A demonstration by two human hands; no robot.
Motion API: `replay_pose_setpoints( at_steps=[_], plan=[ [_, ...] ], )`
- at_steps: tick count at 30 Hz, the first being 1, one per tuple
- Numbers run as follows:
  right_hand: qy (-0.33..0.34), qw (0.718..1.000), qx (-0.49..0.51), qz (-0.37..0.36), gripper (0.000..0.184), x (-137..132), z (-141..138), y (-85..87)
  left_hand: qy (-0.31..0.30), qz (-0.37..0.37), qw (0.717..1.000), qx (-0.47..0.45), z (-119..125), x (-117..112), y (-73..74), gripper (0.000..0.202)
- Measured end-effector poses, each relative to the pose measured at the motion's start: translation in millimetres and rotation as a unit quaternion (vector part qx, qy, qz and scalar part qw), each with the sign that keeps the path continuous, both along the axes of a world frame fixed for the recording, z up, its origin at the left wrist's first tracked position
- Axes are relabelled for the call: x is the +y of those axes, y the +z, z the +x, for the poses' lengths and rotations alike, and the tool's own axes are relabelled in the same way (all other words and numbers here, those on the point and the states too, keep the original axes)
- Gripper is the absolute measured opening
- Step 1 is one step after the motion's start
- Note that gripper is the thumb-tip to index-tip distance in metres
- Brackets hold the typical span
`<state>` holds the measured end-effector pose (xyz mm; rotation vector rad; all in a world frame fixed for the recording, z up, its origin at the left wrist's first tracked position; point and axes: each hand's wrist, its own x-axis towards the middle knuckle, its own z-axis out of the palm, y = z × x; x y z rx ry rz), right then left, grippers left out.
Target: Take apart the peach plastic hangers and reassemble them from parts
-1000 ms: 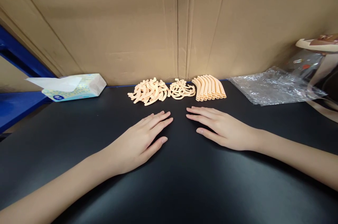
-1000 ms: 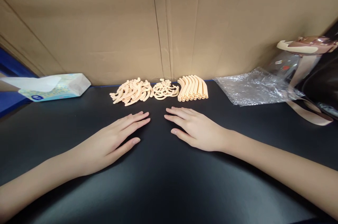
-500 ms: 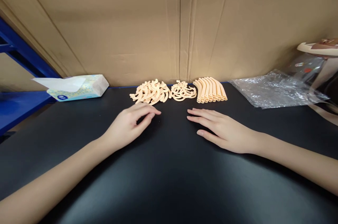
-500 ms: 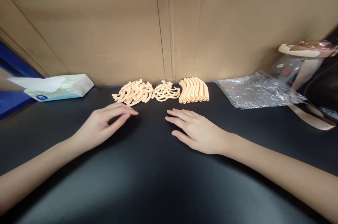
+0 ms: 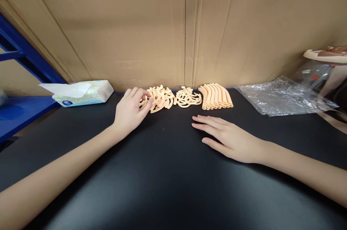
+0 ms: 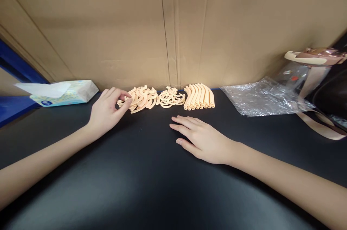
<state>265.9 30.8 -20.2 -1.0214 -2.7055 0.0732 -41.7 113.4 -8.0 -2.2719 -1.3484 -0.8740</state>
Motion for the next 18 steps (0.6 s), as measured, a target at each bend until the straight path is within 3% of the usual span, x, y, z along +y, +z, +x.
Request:
replay_pose_setpoints(
  at_steps=[5, 13, 18],
  plan=[
    [0.000, 1.000, 0.011, -0.004, 0.048, 0.2, -0.1, 0.4, -0.025, -0.029, 0.998, 0.040, -0.3, -2.1, -1.9, 0.022],
    [0.000, 1.000, 0.023, -0.013, 0.047, 1.0, 0.7, -0.5, 0.018, -0.036, 0.998, 0.040, -0.9, 0.9, -5.2, 0.023],
    [-0.002, 0.999, 0.031, -0.020, 0.047, 0.8, 0.7, -0.3, 0.000, -0.032, 0.998, 0.044, -0.3, -0.2, -4.1, 0.028]
  ],
)
